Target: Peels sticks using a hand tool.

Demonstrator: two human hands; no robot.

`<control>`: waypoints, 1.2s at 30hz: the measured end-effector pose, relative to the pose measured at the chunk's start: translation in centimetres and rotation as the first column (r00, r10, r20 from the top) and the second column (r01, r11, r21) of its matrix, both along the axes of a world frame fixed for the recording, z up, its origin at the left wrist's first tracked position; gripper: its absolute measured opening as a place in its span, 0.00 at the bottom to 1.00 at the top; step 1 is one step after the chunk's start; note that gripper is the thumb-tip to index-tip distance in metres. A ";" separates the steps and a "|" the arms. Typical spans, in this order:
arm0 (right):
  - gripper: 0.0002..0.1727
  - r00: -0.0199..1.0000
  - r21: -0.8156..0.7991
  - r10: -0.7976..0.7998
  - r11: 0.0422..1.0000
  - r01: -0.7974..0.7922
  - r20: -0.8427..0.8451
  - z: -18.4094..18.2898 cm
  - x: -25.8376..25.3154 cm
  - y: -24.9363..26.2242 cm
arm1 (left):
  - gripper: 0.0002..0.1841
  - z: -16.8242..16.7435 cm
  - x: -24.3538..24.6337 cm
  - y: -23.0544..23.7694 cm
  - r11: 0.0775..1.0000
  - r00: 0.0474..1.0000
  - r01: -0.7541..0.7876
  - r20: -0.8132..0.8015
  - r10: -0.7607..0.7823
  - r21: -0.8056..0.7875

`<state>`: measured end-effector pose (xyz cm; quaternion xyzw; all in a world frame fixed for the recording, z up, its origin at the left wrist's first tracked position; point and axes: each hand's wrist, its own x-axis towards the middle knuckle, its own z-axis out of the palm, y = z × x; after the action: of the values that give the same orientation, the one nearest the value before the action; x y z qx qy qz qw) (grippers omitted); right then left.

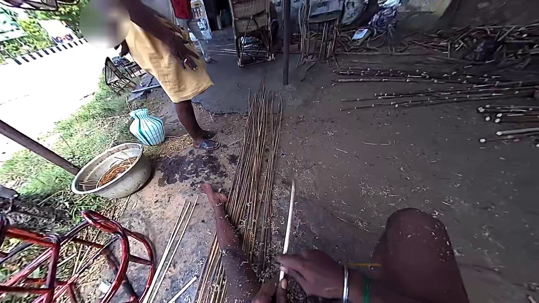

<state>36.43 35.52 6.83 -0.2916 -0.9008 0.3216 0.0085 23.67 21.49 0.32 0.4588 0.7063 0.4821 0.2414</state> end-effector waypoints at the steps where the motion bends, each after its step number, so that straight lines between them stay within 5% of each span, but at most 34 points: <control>1: 0.19 0.998 0.046 -0.043 0.998 0.045 -0.041 0.9 0.3 2.5 | 0.11 0.0 -0.5 -0.1 0.999 0.998 0.039 0.052 -0.039 0.009; 4: 0.19 0.987 0.050 -0.158 0.986 0.158 0.007 2.3 0.9 6.8 | 0.11 0.5 0.2 -1.5 0.998 0.992 0.060 0.112 -0.062 0.019; 9: 0.19 0.998 -0.090 0.049 0.995 -0.045 0.035 -0.7 0.1 -1.9 | 0.11 -0.7 -0.4 -0.5 0.997 0.990 0.073 0.123 -0.075 0.024; 14: 0.19 0.994 0.065 -0.112 0.991 0.113 -0.021 3.0 1.3 7.8 | 0.11 0.0 -0.3 -1.7 0.988 0.968 0.155 0.203 -0.148 -0.019; 19: 0.22 1.000 -0.031 -0.016 0.999 0.016 0.008 0.1 -0.1 -1.9 | 0.12 -0.5 -0.6 -0.5 0.989 0.965 0.143 0.226 -0.131 -0.037; 24: 0.20 0.989 0.097 -0.149 0.984 0.149 -0.002 3.8 0.9 8.7 | 0.16 -1.0 -0.7 -1.5 0.965 0.951 0.251 0.200 -0.234 -0.068; 30: 0.23 0.997 -0.105 0.024 0.994 -0.016 0.075 -0.3 -1.0 -2.3 | 0.09 -0.8 -1.3 0.0 0.976 0.954 0.213 0.229 -0.196 -0.051; 34: 0.20 0.990 0.035 -0.116 0.993 0.114 0.074 4.1 -0.2 7.8 | 0.16 -0.9 -1.5 -0.5 0.968 0.950 0.235 0.230 -0.210 -0.086; 36: 0.19 0.982 0.075 -0.147 0.987 0.139 0.122 3.9 -0.5 7.9 | 0.16 -0.7 -1.4 -0.9 0.968 0.954 0.230 0.218 -0.204 -0.101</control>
<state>35.90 43.47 10.69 -0.3750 -0.8864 0.2707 -0.0163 22.31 20.62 -0.40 0.4652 0.6515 0.4523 0.3932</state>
